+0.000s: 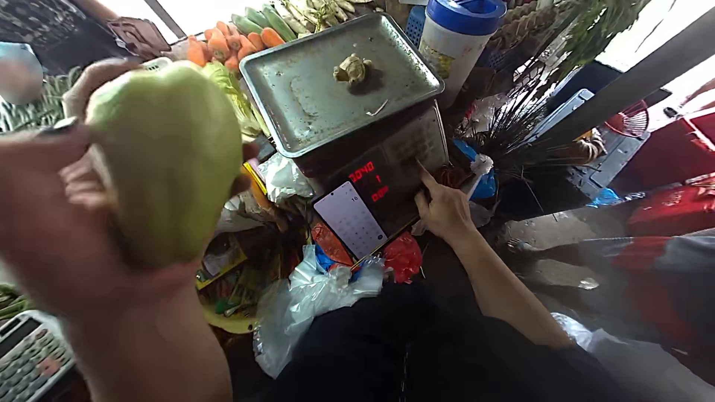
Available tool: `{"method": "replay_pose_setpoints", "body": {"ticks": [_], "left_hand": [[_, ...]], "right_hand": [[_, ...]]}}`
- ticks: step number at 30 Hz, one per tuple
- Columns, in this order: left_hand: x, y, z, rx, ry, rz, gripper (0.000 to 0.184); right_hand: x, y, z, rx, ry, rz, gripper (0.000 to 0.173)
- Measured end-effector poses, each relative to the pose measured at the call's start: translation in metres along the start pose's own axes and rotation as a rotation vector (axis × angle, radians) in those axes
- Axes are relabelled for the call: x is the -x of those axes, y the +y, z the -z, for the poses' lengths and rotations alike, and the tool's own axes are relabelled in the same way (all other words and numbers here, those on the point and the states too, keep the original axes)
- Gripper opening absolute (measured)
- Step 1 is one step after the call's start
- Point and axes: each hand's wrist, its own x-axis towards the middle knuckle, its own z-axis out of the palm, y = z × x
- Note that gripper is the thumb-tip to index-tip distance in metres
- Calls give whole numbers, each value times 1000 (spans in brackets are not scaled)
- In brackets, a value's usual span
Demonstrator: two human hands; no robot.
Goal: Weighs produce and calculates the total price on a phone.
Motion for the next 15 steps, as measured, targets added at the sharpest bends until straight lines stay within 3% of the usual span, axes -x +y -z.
{"method": "replay_pose_setpoints", "body": {"ticks": [3, 8, 11, 15], "left_hand": [[43, -10, 31, 159, 41, 25, 59], [75, -32, 24, 171, 70, 44, 60], [72, -35, -6, 104, 91, 49, 53], [68, -34, -37, 16, 37, 32, 49]], "right_hand": [[4, 5, 7, 14, 0, -13, 54], [-3, -2, 23, 10, -90, -36, 52], [-17, -18, 25, -16, -18, 40, 56], [-32, -36, 37, -26, -151, -55, 55]]}}
